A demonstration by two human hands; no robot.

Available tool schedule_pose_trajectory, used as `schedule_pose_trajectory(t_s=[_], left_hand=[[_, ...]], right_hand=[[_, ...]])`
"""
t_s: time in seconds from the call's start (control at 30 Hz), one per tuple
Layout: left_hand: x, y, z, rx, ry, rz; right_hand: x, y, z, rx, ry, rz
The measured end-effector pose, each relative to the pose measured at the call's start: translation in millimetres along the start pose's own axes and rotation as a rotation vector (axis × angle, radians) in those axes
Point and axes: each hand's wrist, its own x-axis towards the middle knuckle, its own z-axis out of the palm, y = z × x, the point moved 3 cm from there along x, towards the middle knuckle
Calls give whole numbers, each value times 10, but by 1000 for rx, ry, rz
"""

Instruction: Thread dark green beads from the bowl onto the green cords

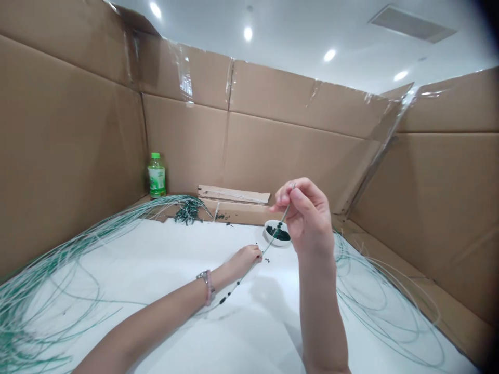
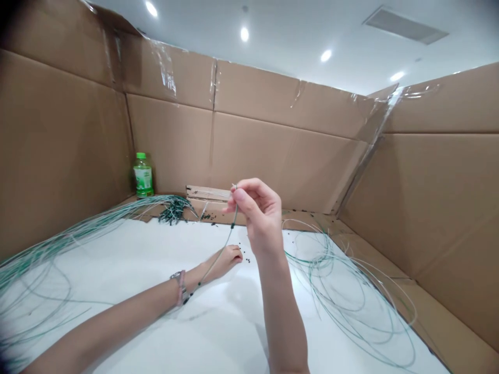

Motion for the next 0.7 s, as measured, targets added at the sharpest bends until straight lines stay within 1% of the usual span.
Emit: schedule_pose_trajectory(t_s=[0.07, 0.13, 0.2, 0.3, 0.37, 0.43, 0.47, 0.53, 0.63, 0.7], left_hand=[[-6, 72, -79, -32, 53, 18], [17, 144, -212, -75, 116, 34], [65, 206, -406, -128, 180, 43], [88, 252, -767, -237, 294, 23], [4, 233, -982, -336, 370, -22], [-170, 175, -1116, -451, 429, -89], [-277, 134, -1147, -510, 453, -128], [-495, 37, -1147, -624, 494, -213], [-724, -112, -1048, -783, 554, -338], [-774, -186, -948, -887, 594, -405]], right_hand=[[23, 30, -20, -7, 36, 12], [45, 67, -34, -40, 82, 24], [63, 111, -39, -82, 121, 36], [80, 177, -43, -142, 159, 44], [91, 209, -56, -189, 181, 30], [104, 245, -89, -243, 194, 24], [108, 270, -113, -274, 195, 29], [92, 357, -175, -344, 178, 68], [-56, 602, -287, -445, 143, 168], [-251, 823, -363, -513, 128, 242]])
